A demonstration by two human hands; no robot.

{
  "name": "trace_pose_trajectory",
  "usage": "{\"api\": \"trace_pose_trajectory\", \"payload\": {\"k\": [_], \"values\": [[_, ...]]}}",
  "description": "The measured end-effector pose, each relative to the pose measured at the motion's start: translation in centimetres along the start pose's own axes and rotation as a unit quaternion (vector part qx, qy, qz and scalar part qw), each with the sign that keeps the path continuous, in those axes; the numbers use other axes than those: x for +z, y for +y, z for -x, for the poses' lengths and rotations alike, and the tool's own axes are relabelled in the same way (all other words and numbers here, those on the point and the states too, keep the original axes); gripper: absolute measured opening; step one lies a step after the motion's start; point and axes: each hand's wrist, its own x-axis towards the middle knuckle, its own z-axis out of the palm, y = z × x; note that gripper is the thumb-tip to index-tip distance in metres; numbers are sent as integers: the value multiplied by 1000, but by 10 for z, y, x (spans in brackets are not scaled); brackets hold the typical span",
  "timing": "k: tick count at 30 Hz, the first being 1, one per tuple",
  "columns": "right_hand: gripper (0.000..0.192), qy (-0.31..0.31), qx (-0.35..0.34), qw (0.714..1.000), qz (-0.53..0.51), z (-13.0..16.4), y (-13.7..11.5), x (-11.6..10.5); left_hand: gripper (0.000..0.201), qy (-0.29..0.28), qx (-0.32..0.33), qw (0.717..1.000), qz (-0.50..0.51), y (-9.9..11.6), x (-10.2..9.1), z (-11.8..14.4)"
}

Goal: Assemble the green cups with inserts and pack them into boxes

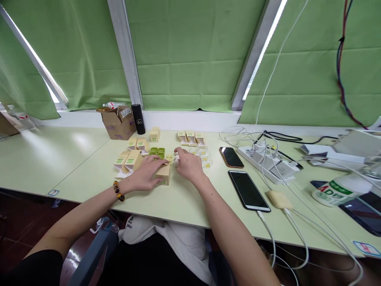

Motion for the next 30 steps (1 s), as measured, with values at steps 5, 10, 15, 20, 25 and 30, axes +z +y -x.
{"api": "trace_pose_trajectory", "payload": {"k": [5, 10, 15, 20, 25, 30], "values": [[50, 10, 7, 1000, 10, 0, -2, -1, 57, -46, -6, 999, -28, 6, -14, -7], [52, 22, 32, 999, 6, -1, -1, -2, 53, -10, -23, 999, -23, -5, -38, -36], [51, 22, 42, 999, 10, -1, -2, -3, 57, 54, -56, 991, -112, -41, -55, -99], [51, 15, 24, 1000, 8, 1, -5, -2, 57, 22, -115, 980, -161, -89, -35, -156], [52, 3, 9, 1000, 10, 3, -10, -2, 56, -20, -155, 970, -185, -120, 1, -175], [53, -7, -5, 1000, 19, 5, -15, -2, 55, -23, -185, 964, -192, -125, 21, -171]]}}
